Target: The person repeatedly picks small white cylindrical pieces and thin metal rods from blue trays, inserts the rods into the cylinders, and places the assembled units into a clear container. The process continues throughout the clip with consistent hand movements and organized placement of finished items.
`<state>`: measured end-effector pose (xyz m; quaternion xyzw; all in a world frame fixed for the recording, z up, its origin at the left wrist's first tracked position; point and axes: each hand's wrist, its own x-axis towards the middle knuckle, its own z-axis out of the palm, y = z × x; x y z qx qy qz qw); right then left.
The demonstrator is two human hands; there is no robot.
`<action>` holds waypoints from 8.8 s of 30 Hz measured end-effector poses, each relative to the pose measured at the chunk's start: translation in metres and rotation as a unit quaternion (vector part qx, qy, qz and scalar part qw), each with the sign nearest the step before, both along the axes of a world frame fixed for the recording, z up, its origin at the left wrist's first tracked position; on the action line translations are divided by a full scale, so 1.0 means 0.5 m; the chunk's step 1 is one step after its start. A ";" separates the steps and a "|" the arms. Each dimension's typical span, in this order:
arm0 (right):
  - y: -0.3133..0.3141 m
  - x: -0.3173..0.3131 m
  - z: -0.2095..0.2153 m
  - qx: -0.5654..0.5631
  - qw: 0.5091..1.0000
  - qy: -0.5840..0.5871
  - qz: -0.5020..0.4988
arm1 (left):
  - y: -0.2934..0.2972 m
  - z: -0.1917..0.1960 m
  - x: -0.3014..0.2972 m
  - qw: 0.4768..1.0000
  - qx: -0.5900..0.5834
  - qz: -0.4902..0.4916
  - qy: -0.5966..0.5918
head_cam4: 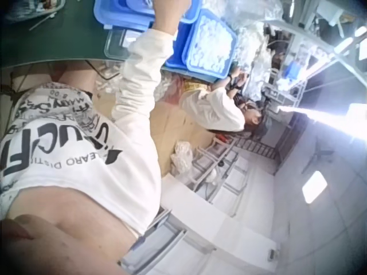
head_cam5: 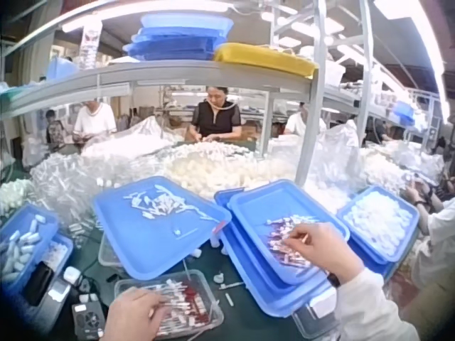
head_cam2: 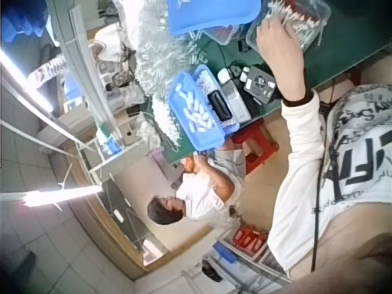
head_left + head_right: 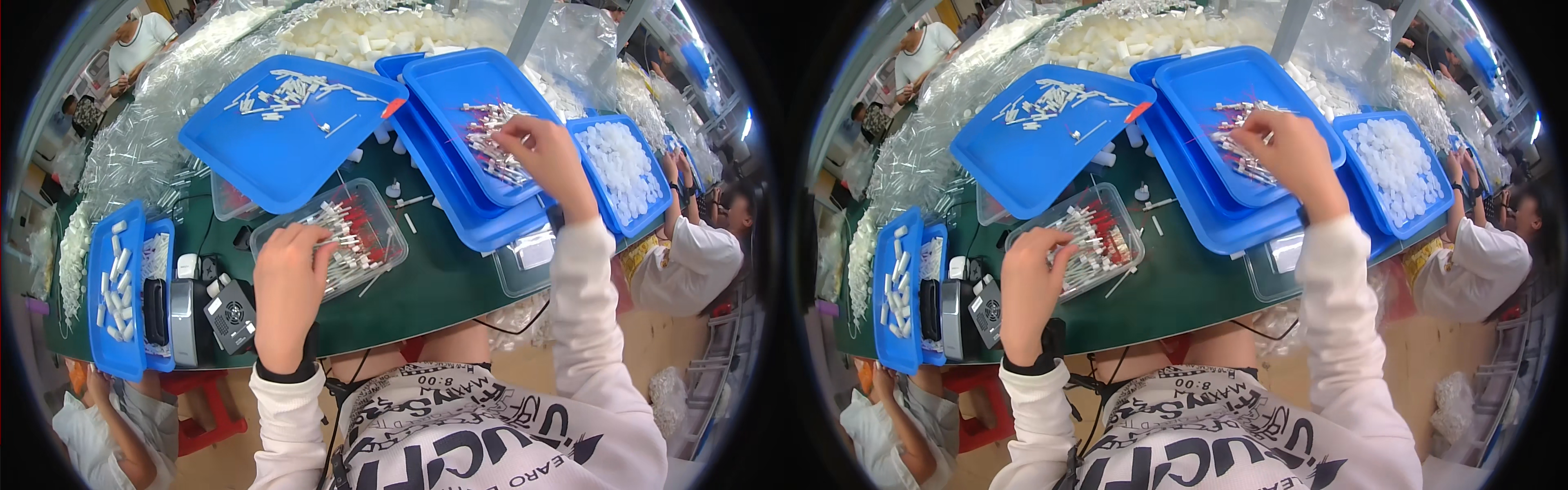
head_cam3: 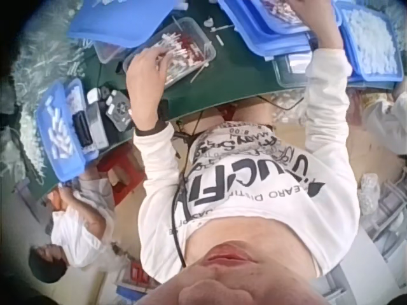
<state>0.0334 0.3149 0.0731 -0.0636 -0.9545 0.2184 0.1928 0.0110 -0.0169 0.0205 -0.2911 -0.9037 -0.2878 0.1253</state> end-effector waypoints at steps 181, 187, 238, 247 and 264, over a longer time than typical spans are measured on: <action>-0.116 -0.312 0.052 0.146 0.967 -0.113 0.175 | 0.047 -0.052 -0.027 0.993 -0.081 0.017 0.080; -0.226 -0.453 -0.030 0.176 0.955 -0.158 0.177 | 0.046 0.006 -0.012 0.998 -0.015 -0.016 0.052; -0.174 0.224 -0.017 -0.295 0.923 0.133 0.210 | 0.101 0.086 0.140 0.969 0.132 -0.205 -0.042; -0.162 0.229 -0.020 -0.323 0.912 0.098 0.233 | 0.111 0.083 0.142 0.967 0.124 -0.217 -0.051; -0.167 0.244 -0.025 -0.267 0.934 0.045 0.232 | 0.111 0.073 0.134 0.961 0.190 -0.189 -0.063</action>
